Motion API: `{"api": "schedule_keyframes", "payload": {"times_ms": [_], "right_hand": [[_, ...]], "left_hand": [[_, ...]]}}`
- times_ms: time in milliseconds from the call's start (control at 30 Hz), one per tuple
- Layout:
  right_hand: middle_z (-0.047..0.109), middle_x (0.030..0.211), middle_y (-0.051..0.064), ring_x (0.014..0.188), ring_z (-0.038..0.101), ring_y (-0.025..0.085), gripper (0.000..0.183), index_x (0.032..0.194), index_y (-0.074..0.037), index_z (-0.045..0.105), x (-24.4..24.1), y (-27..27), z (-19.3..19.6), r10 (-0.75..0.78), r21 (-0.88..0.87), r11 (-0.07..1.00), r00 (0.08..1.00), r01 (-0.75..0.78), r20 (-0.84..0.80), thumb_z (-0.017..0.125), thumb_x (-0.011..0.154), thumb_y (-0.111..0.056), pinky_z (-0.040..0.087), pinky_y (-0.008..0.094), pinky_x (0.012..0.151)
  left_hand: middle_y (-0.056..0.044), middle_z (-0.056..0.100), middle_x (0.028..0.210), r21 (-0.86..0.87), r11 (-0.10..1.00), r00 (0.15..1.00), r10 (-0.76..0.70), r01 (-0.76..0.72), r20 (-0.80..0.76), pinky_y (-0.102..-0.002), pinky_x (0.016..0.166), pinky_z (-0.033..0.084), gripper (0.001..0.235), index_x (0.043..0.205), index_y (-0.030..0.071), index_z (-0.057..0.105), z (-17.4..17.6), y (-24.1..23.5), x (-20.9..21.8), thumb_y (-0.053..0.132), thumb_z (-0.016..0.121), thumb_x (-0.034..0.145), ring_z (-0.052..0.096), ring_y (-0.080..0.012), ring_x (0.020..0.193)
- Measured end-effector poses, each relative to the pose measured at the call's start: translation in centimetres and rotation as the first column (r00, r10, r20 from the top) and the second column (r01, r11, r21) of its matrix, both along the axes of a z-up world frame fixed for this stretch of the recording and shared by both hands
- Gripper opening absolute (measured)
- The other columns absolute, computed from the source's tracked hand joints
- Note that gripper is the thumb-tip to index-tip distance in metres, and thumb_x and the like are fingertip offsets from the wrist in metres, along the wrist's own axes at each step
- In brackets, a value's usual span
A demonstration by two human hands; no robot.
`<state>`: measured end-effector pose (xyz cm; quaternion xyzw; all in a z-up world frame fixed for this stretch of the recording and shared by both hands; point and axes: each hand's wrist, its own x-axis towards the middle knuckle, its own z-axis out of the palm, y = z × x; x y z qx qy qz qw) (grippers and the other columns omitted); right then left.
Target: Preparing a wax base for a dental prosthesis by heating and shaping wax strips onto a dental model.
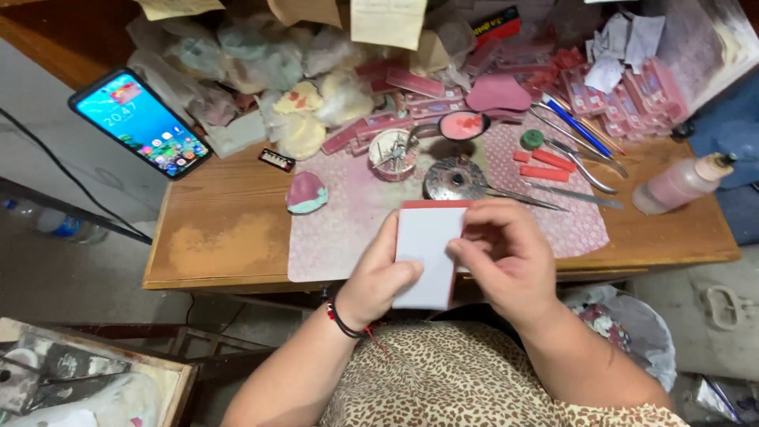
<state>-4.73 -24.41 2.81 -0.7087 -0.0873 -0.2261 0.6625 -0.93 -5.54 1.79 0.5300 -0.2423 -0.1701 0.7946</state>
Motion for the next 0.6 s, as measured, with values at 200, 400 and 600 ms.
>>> {"api": "schedule_keyframes", "payload": {"times_ms": [200, 400, 600], "right_hand": [[0.064, 0.109, 0.012, 0.076, 0.066, 0.014, 0.037, 0.116, 0.001, 0.067, -1.0, -0.5, 1.6, -0.080, -0.266, 0.959, 0.995, 0.095, 0.067, 0.085, 0.085, -0.007, 0.063, 0.025, 0.066], [0.060, 0.106, 0.011, 0.073, 0.067, 0.014, 0.036, 0.113, 0.000, 0.067, -1.2, -1.0, 1.9, -0.085, -0.305, 0.946, 0.993, 0.107, 0.083, 0.087, 0.084, -0.009, 0.061, 0.024, 0.060], [0.054, 0.099, 0.009, 0.074, 0.063, 0.019, 0.021, 0.095, -0.006, 0.070, -1.0, -1.4, 2.4, -0.029, -0.378, 0.924, 0.996, 0.058, 0.083, 0.087, 0.084, -0.010, 0.057, 0.031, 0.063]], "left_hand": [[-0.017, 0.070, 0.130, 0.003, 0.996, 0.996, -0.085, 0.085, -0.019, -0.043, 0.101, 0.054, 0.049, 0.150, 0.002, 0.050, -0.6, -0.8, -1.3, 0.006, 0.050, 0.101, 0.064, -0.0196, 0.116], [-0.012, 0.074, 0.117, 0.190, 0.982, 0.974, -0.021, -0.023, 0.225, -0.041, 0.096, 0.057, 0.039, 0.136, 0.000, 0.062, 2.5, -0.8, -1.8, 0.007, 0.051, 0.100, 0.062, -0.0143, 0.107], [-0.015, 0.073, 0.127, 0.216, 0.969, 0.937, 0.040, -0.121, 0.348, -0.048, 0.106, 0.052, 0.052, 0.148, -0.002, 0.055, 2.1, -1.0, -2.0, 0.000, 0.048, 0.096, 0.064, -0.0201, 0.118]]}}
